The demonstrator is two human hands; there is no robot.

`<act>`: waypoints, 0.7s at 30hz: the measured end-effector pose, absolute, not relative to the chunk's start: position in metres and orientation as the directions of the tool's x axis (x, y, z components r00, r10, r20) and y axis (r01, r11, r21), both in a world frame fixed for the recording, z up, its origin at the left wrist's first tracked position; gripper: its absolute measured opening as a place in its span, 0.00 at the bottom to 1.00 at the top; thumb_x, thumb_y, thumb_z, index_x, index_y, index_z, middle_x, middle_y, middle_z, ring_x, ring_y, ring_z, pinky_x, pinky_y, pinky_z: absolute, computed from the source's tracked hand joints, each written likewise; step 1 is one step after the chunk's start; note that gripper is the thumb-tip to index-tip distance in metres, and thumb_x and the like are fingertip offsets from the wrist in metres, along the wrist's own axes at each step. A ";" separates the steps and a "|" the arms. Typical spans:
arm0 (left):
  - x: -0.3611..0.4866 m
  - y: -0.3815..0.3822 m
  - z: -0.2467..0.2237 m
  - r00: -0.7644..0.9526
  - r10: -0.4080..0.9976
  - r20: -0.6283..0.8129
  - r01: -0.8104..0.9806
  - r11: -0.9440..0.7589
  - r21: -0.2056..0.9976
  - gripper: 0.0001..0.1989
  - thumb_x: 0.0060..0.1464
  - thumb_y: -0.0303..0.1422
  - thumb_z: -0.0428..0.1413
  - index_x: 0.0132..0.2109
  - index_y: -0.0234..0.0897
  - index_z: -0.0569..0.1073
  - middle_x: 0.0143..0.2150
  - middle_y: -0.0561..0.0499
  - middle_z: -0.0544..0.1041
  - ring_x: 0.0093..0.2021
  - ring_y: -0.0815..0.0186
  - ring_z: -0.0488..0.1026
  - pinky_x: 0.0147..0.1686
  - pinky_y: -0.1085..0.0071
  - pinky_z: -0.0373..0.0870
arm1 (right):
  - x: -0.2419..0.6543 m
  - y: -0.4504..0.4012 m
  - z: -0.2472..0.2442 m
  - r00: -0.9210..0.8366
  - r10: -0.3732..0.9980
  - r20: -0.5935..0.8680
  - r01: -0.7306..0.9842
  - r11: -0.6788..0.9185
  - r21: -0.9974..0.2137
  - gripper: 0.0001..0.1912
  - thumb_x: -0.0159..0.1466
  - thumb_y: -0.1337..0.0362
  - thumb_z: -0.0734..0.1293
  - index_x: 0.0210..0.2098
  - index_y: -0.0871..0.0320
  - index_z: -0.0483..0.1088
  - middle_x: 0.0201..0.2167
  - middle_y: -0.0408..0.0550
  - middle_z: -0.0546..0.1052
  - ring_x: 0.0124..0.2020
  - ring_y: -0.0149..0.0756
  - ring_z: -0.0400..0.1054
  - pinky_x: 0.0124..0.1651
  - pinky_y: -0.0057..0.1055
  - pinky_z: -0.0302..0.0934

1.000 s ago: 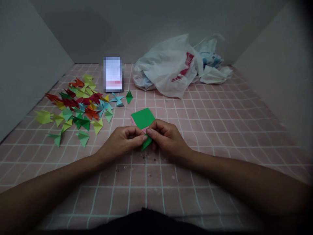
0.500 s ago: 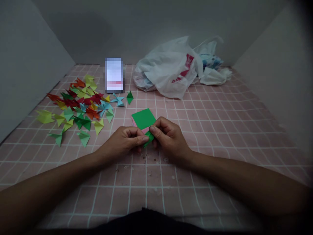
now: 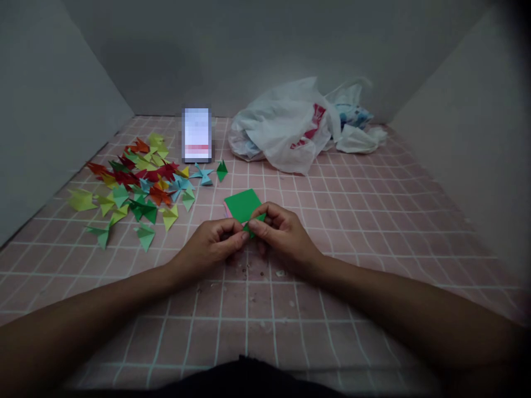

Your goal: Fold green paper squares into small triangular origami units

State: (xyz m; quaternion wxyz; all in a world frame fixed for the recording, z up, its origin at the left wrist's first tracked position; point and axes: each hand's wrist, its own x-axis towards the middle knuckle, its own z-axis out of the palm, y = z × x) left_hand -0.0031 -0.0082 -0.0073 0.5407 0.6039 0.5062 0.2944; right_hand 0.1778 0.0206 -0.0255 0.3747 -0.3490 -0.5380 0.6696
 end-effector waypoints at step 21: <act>-0.007 0.000 -0.010 0.075 0.996 -0.039 -0.110 0.047 0.993 0.15 0.48 0.32 0.67 0.44 0.36 0.75 0.33 0.53 0.81 0.32 0.67 0.78 0.34 0.71 0.76 | 0.177 0.022 -0.025 -0.465 0.878 -0.113 -0.316 -0.284 -0.905 0.11 0.61 0.60 0.72 0.28 0.59 0.70 0.25 0.41 0.77 0.18 0.24 0.66 0.22 0.23 0.60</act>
